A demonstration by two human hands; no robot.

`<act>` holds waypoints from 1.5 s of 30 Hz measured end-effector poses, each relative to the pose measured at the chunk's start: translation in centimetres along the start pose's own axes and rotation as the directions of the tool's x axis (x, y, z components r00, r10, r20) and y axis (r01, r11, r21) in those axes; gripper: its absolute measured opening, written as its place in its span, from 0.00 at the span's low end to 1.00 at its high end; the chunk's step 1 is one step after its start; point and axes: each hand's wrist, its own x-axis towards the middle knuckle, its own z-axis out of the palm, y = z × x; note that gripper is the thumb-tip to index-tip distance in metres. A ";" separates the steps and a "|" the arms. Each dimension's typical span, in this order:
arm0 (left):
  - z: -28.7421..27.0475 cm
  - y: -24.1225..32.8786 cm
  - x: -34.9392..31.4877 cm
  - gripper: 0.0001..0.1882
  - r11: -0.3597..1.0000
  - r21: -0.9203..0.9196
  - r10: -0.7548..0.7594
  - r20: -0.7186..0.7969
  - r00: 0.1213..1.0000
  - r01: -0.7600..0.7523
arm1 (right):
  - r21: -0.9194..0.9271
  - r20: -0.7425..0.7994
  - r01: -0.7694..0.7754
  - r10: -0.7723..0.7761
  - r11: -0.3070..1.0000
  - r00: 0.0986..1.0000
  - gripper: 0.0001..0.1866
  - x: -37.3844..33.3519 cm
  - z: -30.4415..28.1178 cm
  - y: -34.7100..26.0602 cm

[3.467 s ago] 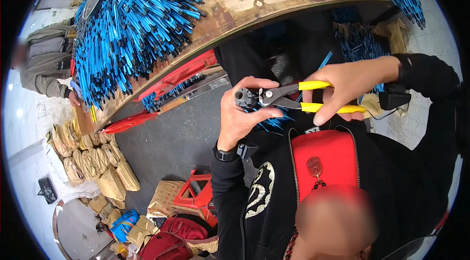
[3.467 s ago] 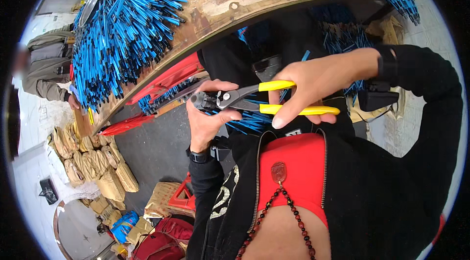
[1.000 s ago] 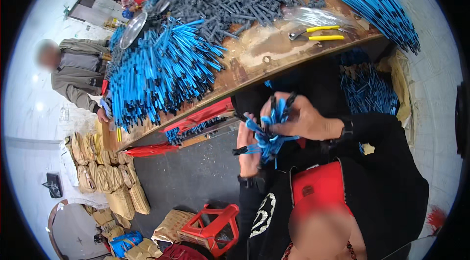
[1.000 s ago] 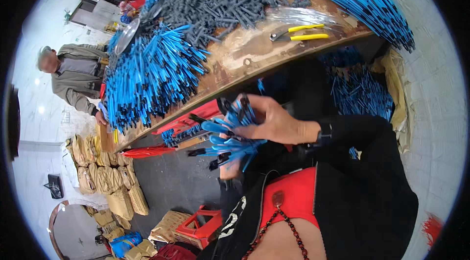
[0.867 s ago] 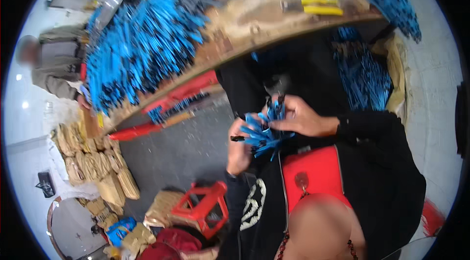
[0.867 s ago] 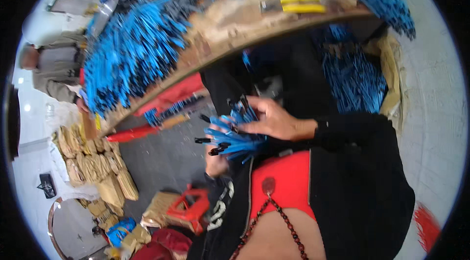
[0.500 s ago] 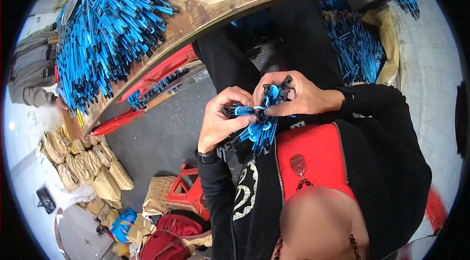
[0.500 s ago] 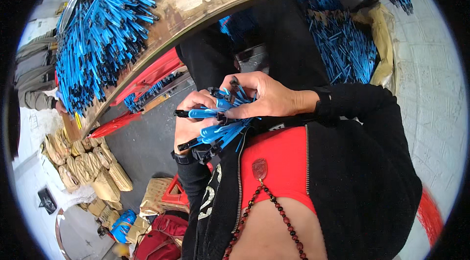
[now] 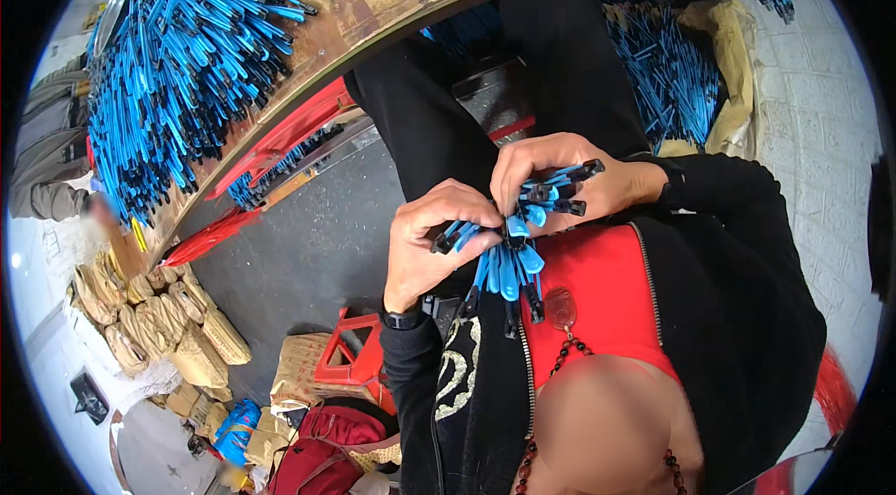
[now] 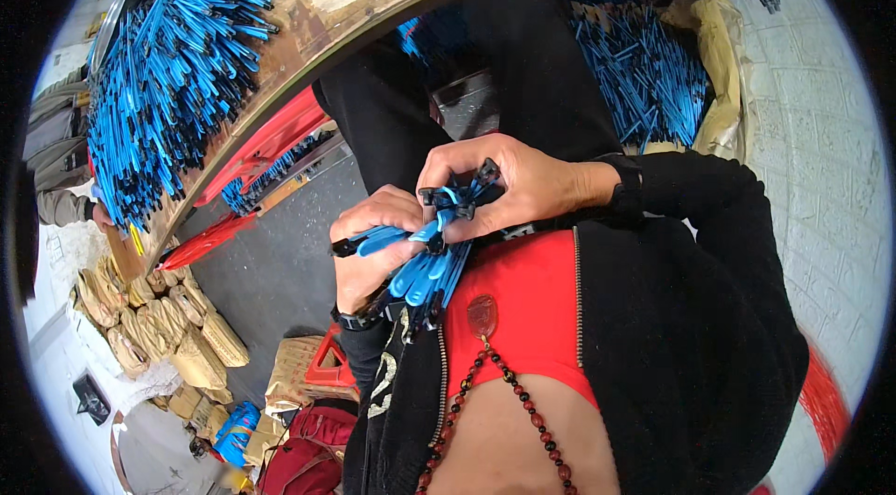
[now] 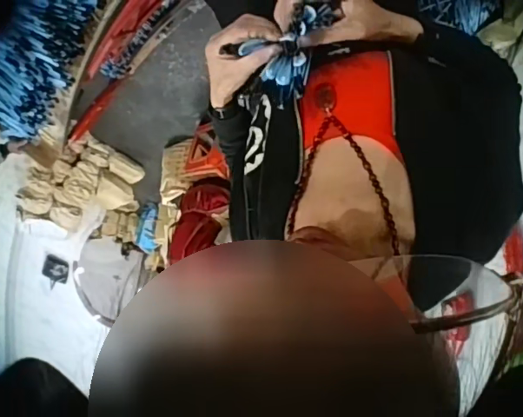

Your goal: Assembling bundles of blue wires into plastic connectors and using pliers to secure the assembly.

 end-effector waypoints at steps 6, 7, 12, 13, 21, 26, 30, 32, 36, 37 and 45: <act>-0.8 0.4 0.5 0.14 0.996 0.019 -0.089 0.087 0.992 0.088 | -0.034 -0.014 0.027 -0.027 0.999 1.000 0.12 0.0 0.2 0.3; -0.8 0.6 0.6 0.14 0.993 0.029 -0.117 0.080 0.990 0.115 | -0.034 -0.014 0.030 -0.030 0.999 0.999 0.12 0.1 0.2 0.4; -0.5 0.7 1.0 0.16 0.985 -0.052 -0.164 0.031 0.986 0.166 | -0.074 -0.052 -0.059 0.056 0.995 0.997 0.12 0.7 0.2 0.3; -0.5 0.7 1.0 0.16 0.984 -0.016 -0.178 -0.009 0.984 0.178 | -0.060 -0.078 -0.116 0.111 0.991 0.991 0.12 0.8 0.2 0.3; -0.2 0.6 0.3 0.16 0.985 -0.049 -0.168 -0.124 0.978 0.163 | 0.006 -0.085 -0.116 0.116 0.993 0.990 0.13 1.0 0.3 -0.1; -0.1 0.3 0.2 0.15 0.985 -0.050 -0.173 -0.170 0.970 0.167 | 0.026 -0.155 -0.161 0.163 0.987 0.974 0.14 0.6 0.9 0.2; 0.3 0.2 0.4 0.13 0.989 -0.074 -0.135 -0.137 0.981 0.126 | 0.076 -0.204 -0.098 0.112 0.992 0.973 0.15 0.3 1.2 0.4; 0.3 0.4 0.3 0.12 0.987 -0.067 -0.157 -0.126 0.980 0.149 | 0.108 -0.175 -0.112 0.130 0.988 0.976 0.15 0.3 1.1 0.3; 0.0 0.9 0.0 0.10 0.974 -0.053 -0.224 -0.083 0.971 0.220 | 0.133 -0.121 -0.121 0.137 0.984 0.983 0.13 0.4 0.7 0.0; -0.1 1.0 0.0 0.09 0.973 -0.046 -0.229 -0.082 0.970 0.226 | 0.084 -0.110 -0.079 0.088 0.993 0.990 0.13 0.4 0.6 -0.1; 0.3 1.0 -0.3 0.08 0.967 -0.123 -0.238 -0.120 0.964 0.223 | 0.155 -0.165 -0.219 0.244 0.963 0.956 0.13 0.8 0.6 -0.4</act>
